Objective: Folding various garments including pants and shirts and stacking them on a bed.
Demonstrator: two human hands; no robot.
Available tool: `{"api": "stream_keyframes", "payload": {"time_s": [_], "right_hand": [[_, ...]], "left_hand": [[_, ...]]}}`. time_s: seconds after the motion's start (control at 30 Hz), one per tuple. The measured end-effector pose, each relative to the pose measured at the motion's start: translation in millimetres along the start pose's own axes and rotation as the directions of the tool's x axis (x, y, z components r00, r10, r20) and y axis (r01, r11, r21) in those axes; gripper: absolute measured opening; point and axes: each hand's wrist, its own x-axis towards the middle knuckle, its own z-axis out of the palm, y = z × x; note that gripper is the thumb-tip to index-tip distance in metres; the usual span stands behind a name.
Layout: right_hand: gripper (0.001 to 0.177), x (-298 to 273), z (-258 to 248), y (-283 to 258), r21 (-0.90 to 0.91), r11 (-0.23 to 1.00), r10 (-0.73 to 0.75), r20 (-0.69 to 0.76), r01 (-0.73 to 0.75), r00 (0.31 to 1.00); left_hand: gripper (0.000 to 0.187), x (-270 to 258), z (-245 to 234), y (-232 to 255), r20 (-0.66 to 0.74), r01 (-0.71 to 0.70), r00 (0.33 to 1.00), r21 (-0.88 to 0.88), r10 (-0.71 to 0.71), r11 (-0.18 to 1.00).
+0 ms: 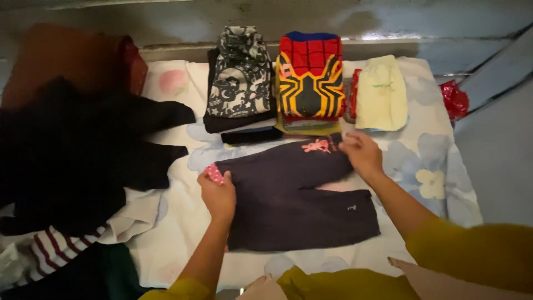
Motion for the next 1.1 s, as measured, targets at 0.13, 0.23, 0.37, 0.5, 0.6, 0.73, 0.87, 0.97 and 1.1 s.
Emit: {"api": "stream_keyframes", "payload": {"time_s": [0.13,0.23,0.37,0.5,0.6,0.73,0.87,0.97,1.1], "right_hand": [[0.042,-1.7,-20.3,-0.9,-0.186,0.981,0.021,-0.212,-0.061,0.977],[0.045,-11.5,-37.8,11.9,-0.288,0.887,0.369,-0.032,-0.362,0.929],[0.054,-19.9,-35.6,34.8,-0.409,0.886,0.264,0.063,-0.216,0.963],[0.062,-32.5,-23.8,-2.3,-0.455,0.89,0.14,0.228,-0.022,0.964],[0.05,-24.8,-24.4,12.7,-0.339,0.94,0.124,0.245,-0.035,0.961],[0.052,-13.7,-38.0,59.1,0.02,0.957,0.272,0.288,-0.29,0.918],[0.051,-46.6,-54.1,52.9,-0.203,0.918,0.374,0.148,-0.342,0.916],[0.054,-39.1,-51.8,47.8,-0.497,0.868,0.014,0.052,0.013,0.999],[0.049,-13.8,-34.3,21.1,-0.496,0.863,-0.116,-0.006,0.098,0.993]], "left_hand": [[0.079,-70.7,-24.8,82.6,-0.123,-0.352,0.886,0.449,0.447,0.821],[0.051,-133.6,-24.7,127.6,0.483,-0.638,0.688,0.047,0.541,0.769],[0.058,-196.6,33.1,94.1,0.598,-0.795,0.229,-0.34,0.768,0.502],[0.043,-208.6,51.8,81.7,0.672,-0.861,0.309,-0.102,0.673,0.498],[0.028,-203.0,27.6,87.3,0.793,-0.69,0.347,-0.146,0.501,0.709],[0.032,-217.5,2.4,76.0,0.949,-0.573,0.089,-0.199,0.302,0.795],[0.032,-219.6,-12.2,84.8,0.959,-0.486,-0.025,-0.257,0.281,0.835],[0.026,-179.5,-14.6,90.0,0.723,-0.498,0.411,-0.332,0.555,0.801],[0.071,-50.2,15.3,17.6,-0.054,-0.282,0.952,0.223,0.3,0.933]]}}
